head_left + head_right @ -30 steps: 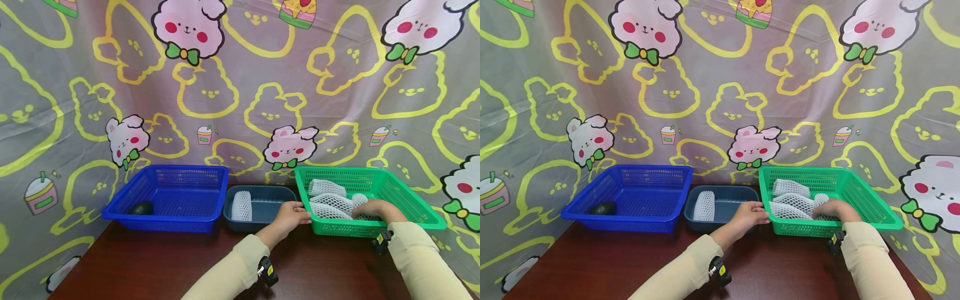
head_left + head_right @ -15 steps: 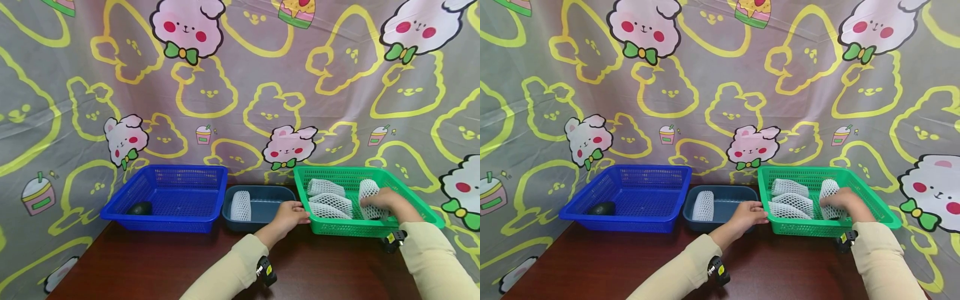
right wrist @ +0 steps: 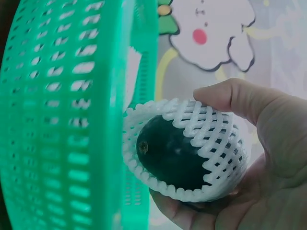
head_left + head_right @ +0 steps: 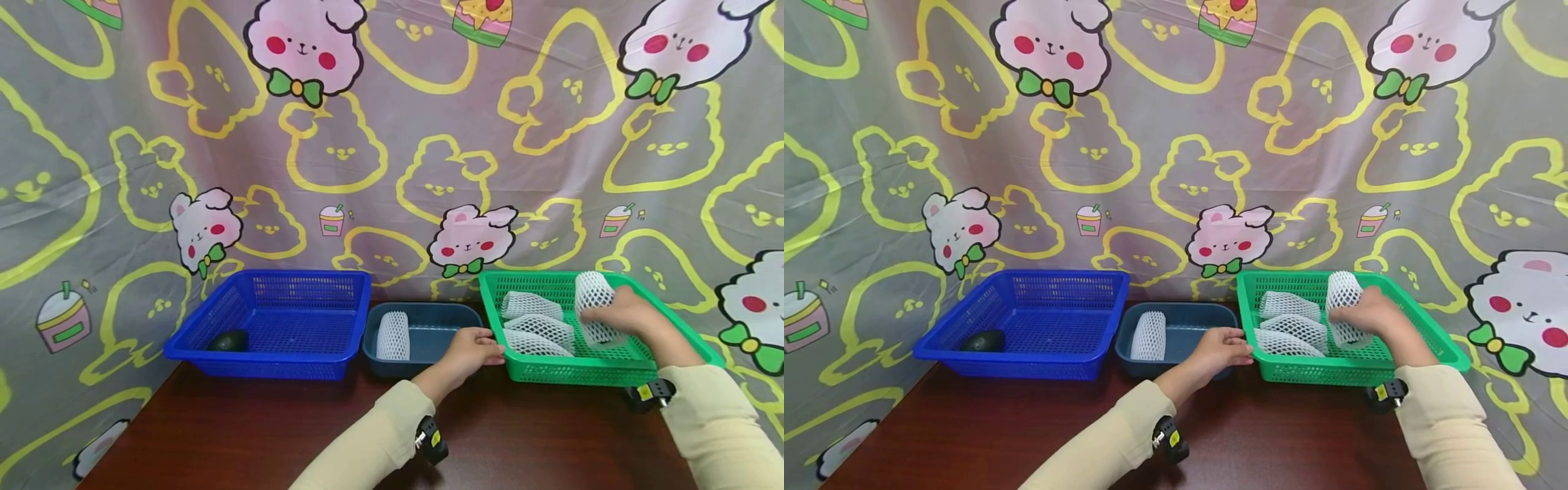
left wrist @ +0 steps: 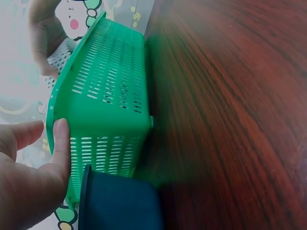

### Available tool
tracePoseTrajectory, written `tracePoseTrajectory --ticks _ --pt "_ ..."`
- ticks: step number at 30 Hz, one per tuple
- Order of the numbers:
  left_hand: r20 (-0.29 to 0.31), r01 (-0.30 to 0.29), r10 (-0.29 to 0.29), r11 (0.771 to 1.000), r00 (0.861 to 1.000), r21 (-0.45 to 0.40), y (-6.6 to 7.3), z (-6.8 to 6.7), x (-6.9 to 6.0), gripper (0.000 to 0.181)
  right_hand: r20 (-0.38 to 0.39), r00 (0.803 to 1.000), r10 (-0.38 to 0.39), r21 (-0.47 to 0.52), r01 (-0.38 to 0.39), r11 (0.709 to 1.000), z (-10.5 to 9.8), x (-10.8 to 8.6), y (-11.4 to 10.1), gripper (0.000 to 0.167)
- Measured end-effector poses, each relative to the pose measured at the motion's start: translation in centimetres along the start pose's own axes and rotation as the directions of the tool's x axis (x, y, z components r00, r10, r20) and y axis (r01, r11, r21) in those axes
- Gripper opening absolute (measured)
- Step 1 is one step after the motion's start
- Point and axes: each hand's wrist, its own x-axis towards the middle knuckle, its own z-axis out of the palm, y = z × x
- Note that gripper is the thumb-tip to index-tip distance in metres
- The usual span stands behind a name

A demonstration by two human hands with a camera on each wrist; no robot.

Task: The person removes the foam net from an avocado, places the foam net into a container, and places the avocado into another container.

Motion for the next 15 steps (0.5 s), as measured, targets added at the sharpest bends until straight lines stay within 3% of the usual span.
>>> tracePoseTrajectory --ticks 7,15 --pt "0.038 -0.015 0.013 0.999 0.999 0.04 0.3 -0.7 -0.5 0.045 -0.015 0.992 -0.126 0.009 0.126 0.992 0.3 -1.0 -2.5 0.061" --pt "0.054 -0.049 0.044 0.994 0.998 0.095 0.7 -1.9 -1.1 0.046 -0.052 0.985 -0.166 -0.037 0.164 0.986 1.1 -2.8 -5.3 0.095"
